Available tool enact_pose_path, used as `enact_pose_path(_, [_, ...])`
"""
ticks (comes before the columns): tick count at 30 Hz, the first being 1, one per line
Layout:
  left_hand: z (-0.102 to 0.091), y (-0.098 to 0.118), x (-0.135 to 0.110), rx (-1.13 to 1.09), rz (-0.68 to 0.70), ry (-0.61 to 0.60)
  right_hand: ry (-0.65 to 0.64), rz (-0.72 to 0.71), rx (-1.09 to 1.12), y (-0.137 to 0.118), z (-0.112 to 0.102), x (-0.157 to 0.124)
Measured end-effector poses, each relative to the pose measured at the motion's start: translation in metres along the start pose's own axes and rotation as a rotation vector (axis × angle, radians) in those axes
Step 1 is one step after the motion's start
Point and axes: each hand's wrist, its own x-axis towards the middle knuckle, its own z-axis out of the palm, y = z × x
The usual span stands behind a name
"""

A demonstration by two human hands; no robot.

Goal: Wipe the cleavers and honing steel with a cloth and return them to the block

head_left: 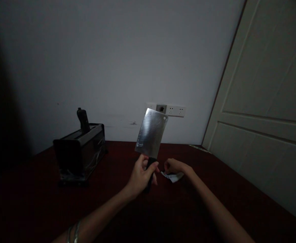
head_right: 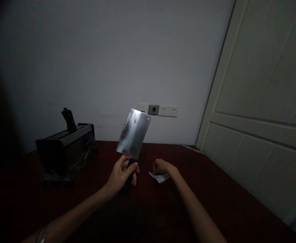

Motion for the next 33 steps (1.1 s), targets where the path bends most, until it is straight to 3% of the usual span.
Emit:
enact_pose_path(6, [-0.004,0.005,0.004,-0.023,-0.019,-0.001,0.088,-0.038,0.096,0.002,-0.004,-0.011])
enact_pose_path(11, [-0.010,0.007,0.008,-0.030,-0.023,0.009,0.240,-0.130,0.210,-0.008,-0.011,-0.032])
enact_pose_path(15, [-0.016,0.004,0.013,-0.031,-0.042,0.009,0.300,-0.193,0.626,-0.046,-0.007,-0.062])
enact_pose_path(19, [-0.020,0.002,0.016,-0.006,-0.062,0.052,0.235,-0.235,0.944,-0.093,0.009,-0.087])
enact_pose_path(23, [-0.020,-0.001,0.015,0.006,-0.075,0.074,0.207,-0.244,0.965,-0.116,0.023,-0.096])
enact_pose_path(30, [-0.017,0.000,0.017,-0.002,-0.041,0.072,0.228,-0.123,0.918,-0.120,0.029,-0.099])
enact_pose_path(33, [-0.014,-0.001,0.017,-0.024,-0.036,0.080,0.208,-0.155,0.969,-0.126,0.037,-0.094])
